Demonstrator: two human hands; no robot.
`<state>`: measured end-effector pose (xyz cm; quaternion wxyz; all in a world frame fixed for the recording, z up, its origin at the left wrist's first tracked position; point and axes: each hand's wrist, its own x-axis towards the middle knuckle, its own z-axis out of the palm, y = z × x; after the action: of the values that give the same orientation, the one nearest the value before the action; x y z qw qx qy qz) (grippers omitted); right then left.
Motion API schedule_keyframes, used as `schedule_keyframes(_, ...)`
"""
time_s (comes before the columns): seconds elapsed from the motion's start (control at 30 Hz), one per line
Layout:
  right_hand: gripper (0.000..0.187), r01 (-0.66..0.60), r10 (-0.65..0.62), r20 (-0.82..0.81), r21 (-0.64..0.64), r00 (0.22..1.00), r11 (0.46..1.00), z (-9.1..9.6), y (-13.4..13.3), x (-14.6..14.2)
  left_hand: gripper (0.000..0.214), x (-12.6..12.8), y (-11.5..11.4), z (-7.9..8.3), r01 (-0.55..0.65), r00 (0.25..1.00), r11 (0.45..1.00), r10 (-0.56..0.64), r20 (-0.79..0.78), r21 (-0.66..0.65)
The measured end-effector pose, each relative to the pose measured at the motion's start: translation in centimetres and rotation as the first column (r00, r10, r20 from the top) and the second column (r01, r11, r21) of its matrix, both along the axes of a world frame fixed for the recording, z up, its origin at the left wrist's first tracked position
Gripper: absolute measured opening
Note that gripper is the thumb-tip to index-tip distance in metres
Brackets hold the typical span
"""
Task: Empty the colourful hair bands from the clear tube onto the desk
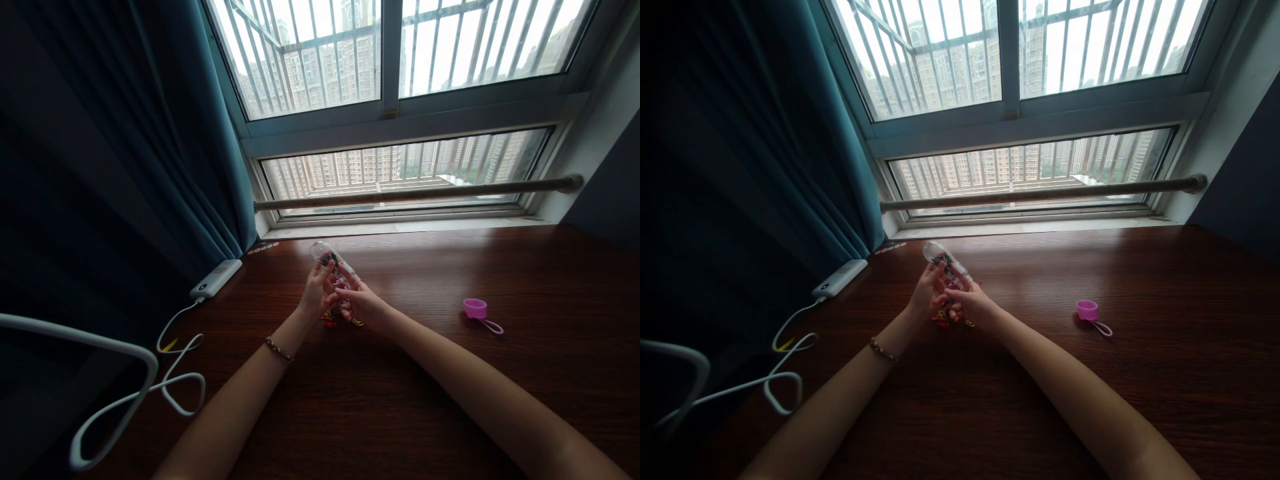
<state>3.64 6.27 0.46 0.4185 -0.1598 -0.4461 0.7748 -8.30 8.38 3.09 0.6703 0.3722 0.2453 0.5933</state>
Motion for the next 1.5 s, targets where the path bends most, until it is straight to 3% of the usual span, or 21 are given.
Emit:
schedule_keyframes(0.1, 0.073, -0.06, 0.06, 0.012, 0.022, 0.998, 0.998, -0.4, 0.3, 0.1, 0.043, -0.2, -0.1, -0.1, 0.051, 0.998, 0.999, -0.051, -0.028, -0.002)
schedule_keyframes(0.2, 0.06, -0.052, 0.052, -0.006, 0.005, 0.999, 0.999, -0.6, 0.5, 0.1, 0.045, -0.5, 0.1, -0.2, 0.082, 0.996, 0.997, -0.081, -0.046, 0.016)
schedule_keyframes(0.33, 0.041, -0.046, 0.045, -0.015, -0.019, 0.999, 0.999, -0.5, 0.6, 0.1, 0.048, -0.7, 0.3, -0.1, 0.043, 0.999, 0.999, -0.043, -0.011, 0.025)
schedule_keyframes(0.5, 0.038, -0.012, 0.01, -0.038, -0.056, 0.999, 0.998, -0.4, 0.8, 0.2, 0.046, -0.9, 0.7, -0.1, 0.0, 0.998, 1.0, -0.001, 0.059, 0.021)
schedule_keyframes(0.8, 0.027, 0.106, -0.128, -0.131, -0.163, 0.983, 0.981, -0.9, 1.4, 0.1, 0.043, -1.1, 1.0, -0.3, -0.065, 0.995, 0.998, 0.065, 0.072, 0.006)
schedule_keyframes(1.1, 0.029, 0.313, -0.327, -0.018, -0.242, 0.945, 0.918, -1.8, 1.9, -0.2, 0.05, -1.5, 1.4, -0.5, -0.122, 0.991, 0.992, 0.12, 0.056, 0.041)
schedule_keyframes(1.33, 0.034, 0.379, -0.367, 0.107, -0.12, 0.924, 0.918, -1.6, 1.7, 0.0, 0.051, -2.4, 2.3, -0.3, -0.218, 0.975, 0.976, 0.218, 0.035, 0.004)
schedule_keyframes(1.5, 0.04, 0.477, -0.467, 0.266, 0.031, 0.843, 0.878, -1.4, 1.9, 0.2, 0.053, -2.5, 2.4, -0.5, -0.225, 0.974, 0.973, 0.224, 0.03, 0.047)
